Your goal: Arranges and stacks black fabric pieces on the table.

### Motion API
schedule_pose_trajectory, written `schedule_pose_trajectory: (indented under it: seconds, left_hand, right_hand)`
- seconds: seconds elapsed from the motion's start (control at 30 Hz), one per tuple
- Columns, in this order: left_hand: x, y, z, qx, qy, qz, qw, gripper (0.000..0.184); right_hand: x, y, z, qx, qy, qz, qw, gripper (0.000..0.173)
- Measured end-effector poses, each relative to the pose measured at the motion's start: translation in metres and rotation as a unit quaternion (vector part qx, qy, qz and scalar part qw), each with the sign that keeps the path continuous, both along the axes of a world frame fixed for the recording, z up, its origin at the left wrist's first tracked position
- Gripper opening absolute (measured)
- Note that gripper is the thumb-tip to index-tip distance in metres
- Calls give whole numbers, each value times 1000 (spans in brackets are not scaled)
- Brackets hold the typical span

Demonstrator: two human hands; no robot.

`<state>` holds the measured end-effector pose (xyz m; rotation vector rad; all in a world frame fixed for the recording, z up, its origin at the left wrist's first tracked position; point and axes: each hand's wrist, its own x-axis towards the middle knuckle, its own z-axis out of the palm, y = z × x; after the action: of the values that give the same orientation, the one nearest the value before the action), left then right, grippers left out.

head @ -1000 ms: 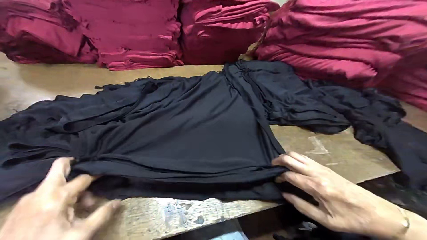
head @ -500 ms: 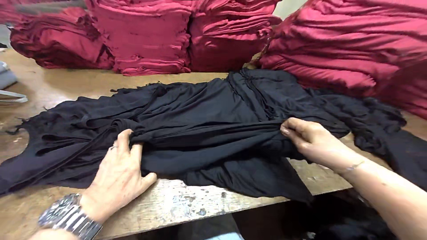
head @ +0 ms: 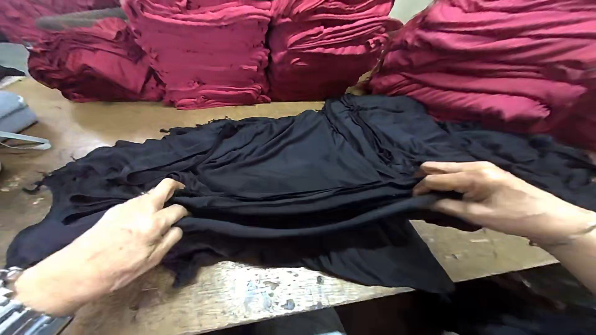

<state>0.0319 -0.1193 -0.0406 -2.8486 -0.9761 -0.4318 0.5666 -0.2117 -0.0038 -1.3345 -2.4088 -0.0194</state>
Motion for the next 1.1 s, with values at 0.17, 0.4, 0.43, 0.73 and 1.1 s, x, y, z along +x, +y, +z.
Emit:
schedule_pose_trajectory:
  seconds: [0.17,0.4,0.43,0.73,1.1]
  left_hand:
    - [-9,4,30,-18,-73,-20,997,28]
    - [-7,10,52,-160,-185,-25,969,19]
    - [-9,19,48,-181,-177,-21,967,19]
    - [9,8,41,5,-177,-33,984,24]
    - [-3,-13,-32,-48,-118,9,992,27]
  right_hand:
    - [-2,-8,17,-27,209,-108,972,14]
    - [-9,-11,6,-196,289,-156,924,46]
    - [-9,-8,3,-201,283,-163,924,42]
    - [-32,-22,24,106,123,-27,986,27]
    - [-28,-70,-76,-10,-43,29,999,19]
